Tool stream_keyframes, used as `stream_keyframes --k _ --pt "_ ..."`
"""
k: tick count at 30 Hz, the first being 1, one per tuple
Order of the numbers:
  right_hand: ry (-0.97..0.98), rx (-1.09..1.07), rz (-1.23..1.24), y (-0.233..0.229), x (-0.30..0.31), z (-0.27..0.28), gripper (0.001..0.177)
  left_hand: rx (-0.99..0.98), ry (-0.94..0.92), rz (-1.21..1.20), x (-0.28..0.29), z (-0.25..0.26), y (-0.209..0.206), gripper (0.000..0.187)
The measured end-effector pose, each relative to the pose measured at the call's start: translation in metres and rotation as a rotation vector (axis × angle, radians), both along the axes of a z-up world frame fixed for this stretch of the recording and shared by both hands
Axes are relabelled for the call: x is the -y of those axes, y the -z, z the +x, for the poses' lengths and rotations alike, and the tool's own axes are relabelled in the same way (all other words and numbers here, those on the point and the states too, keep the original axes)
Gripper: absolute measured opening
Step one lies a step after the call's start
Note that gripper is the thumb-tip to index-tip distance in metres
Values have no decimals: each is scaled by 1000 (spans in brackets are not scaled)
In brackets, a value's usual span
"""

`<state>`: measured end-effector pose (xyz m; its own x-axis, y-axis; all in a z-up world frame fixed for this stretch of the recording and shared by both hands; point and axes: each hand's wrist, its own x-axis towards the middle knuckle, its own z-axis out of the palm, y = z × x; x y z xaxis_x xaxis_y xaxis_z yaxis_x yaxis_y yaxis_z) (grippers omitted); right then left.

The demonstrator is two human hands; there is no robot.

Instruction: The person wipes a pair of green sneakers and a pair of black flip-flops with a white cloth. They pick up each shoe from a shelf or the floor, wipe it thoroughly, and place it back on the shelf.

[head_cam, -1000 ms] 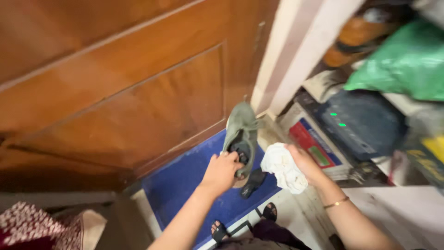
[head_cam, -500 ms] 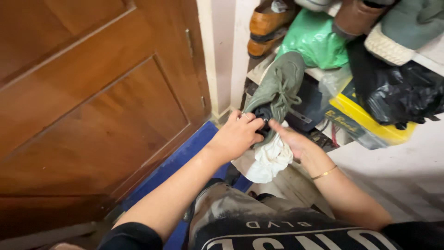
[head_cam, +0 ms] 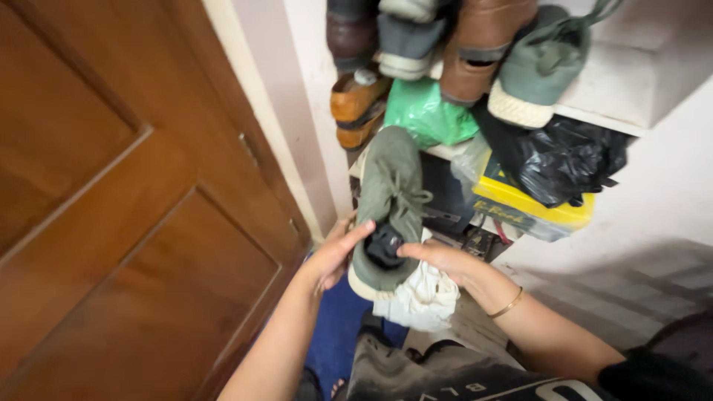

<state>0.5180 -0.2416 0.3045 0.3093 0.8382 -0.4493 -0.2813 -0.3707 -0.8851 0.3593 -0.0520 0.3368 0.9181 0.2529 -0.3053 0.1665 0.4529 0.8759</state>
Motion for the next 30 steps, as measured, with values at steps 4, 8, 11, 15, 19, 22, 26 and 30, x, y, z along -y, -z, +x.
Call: stream_keyframes --k 4,8,11,15,19,22,26,30 --pt "-51 240 -129 -14 4 -23 57 -39 153 64 -4 -2 7 94" --pt "-290 497 -66 -54 28 -11 55 109 170 -34 -17 -7 14 92" --pt "-376 908 -382 -112 57 16 44 136 202 42 -30 -7 17 96" --pt "587 440 724 -162 49 36 19 197 294 291 -24 0 24 103" --pt "383 1625 262 -148 -1 32 28 212 342 453 -1 11 23 106" --pt "374 2002 342 -114 -7 16 51 198 279 570 14 20 19 107" --pt "-5 1651 532 -86 -3 -4 25 123 219 825 24 29 14 109" --pt "-334 1542 627 -103 3 6 20 54 181 1038 29 38 4 113"
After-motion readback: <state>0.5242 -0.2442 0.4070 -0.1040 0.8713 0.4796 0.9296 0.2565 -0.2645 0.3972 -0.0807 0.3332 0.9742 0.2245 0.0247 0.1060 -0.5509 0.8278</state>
